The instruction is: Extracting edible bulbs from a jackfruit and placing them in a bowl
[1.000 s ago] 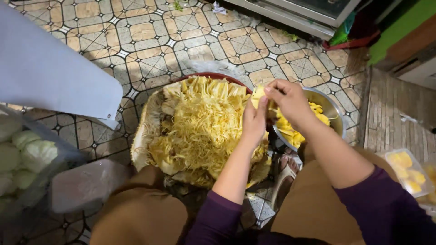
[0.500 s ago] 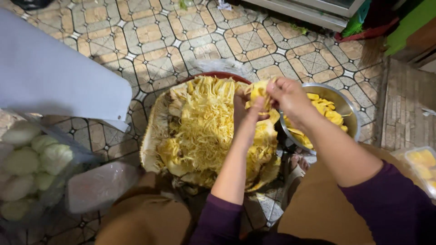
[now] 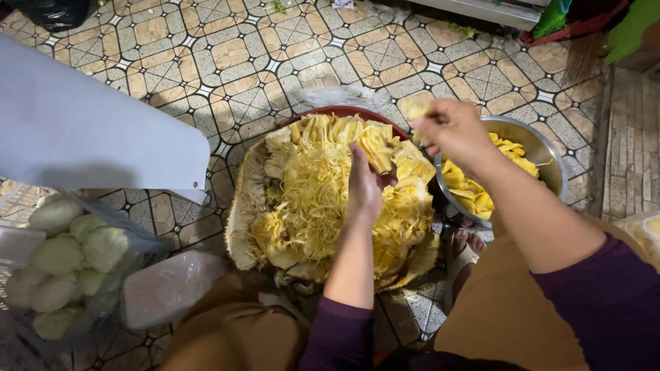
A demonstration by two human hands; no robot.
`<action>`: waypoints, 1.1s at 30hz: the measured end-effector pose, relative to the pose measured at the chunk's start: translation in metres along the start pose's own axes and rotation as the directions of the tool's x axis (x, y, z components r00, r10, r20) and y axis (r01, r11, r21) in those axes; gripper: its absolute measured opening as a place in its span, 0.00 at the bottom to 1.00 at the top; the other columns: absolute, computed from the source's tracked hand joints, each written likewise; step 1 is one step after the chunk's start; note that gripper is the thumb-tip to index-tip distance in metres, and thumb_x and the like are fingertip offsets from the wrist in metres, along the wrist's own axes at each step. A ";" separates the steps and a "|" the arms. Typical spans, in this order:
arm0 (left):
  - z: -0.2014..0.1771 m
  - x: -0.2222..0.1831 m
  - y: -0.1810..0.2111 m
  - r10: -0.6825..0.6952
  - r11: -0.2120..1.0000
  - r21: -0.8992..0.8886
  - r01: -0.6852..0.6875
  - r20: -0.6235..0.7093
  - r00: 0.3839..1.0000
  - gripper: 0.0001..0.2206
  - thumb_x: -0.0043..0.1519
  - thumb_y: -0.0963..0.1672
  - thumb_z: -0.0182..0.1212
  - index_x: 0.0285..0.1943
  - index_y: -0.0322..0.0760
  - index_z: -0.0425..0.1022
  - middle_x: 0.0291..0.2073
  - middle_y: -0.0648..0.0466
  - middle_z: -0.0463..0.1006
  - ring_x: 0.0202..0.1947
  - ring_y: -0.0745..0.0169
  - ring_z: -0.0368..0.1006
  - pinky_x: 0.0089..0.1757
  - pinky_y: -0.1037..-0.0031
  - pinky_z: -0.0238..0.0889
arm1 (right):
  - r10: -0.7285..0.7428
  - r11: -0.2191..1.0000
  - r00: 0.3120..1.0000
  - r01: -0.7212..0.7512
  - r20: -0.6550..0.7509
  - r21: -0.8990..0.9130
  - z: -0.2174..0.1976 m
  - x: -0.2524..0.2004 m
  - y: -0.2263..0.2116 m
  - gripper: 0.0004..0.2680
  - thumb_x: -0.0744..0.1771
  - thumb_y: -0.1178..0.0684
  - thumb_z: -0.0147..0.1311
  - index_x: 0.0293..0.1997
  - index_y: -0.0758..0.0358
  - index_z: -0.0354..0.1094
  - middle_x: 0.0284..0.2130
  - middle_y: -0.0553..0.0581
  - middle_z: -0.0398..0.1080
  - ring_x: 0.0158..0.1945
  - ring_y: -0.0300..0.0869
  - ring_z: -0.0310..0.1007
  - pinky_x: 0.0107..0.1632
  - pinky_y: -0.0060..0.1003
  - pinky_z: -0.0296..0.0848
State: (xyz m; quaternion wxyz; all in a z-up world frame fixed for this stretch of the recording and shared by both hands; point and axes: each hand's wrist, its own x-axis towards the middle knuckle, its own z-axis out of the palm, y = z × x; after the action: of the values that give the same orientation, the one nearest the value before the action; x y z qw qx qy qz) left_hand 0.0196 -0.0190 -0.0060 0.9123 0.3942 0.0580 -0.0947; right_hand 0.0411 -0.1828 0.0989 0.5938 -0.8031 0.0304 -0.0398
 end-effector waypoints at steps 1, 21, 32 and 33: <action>0.004 -0.003 0.001 -0.001 1.000 0.001 0.001 -0.001 1.000 0.30 0.71 0.62 0.34 0.66 0.41 0.65 0.40 0.47 0.76 0.25 0.60 0.73 0.23 0.78 0.69 | 0.002 1.000 1.000 -0.002 0.001 0.001 0.005 -0.007 -0.002 0.06 0.69 0.57 0.59 0.43 0.71 0.68 0.28 0.61 0.67 0.25 0.40 0.71 0.24 0.33 0.79; 0.043 -0.033 0.046 0.134 0.861 0.484 -0.155 0.079 0.988 0.14 0.71 0.48 0.51 0.57 0.34 0.69 0.28 0.44 0.74 0.22 0.60 0.75 0.22 0.81 0.66 | -0.194 0.878 0.947 0.283 0.255 -0.385 0.003 -0.007 0.019 0.10 0.66 0.54 0.55 0.52 0.52 0.71 0.25 0.61 0.72 0.34 0.50 0.78 0.36 0.46 0.73; 0.050 -0.042 0.067 -0.065 0.846 0.534 0.017 0.072 0.995 0.19 0.72 0.52 0.42 0.54 0.31 0.68 0.28 0.40 0.75 0.19 0.53 0.77 0.22 0.73 0.75 | -0.080 0.981 0.916 0.142 0.393 -0.132 0.001 -0.013 -0.010 0.11 0.64 0.59 0.64 0.48 0.67 0.70 0.28 0.61 0.73 0.27 0.42 0.71 0.27 0.35 0.72; 0.044 -0.037 0.065 -0.107 0.820 0.570 0.039 0.087 0.990 0.21 0.72 0.53 0.41 0.53 0.31 0.69 0.31 0.40 0.75 0.20 0.51 0.78 0.24 0.70 0.77 | -0.069 0.969 0.902 0.161 0.427 -0.185 0.000 -0.015 -0.017 0.08 0.65 0.58 0.63 0.46 0.65 0.72 0.27 0.57 0.74 0.27 0.39 0.67 0.30 0.34 0.70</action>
State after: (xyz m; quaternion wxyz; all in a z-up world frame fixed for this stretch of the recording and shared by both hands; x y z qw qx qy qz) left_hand -0.0010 -0.0027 0.0764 0.7513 0.6388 -0.0103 -0.1652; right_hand 0.0258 -0.1767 0.1152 0.4925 -0.8529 -0.1405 0.1010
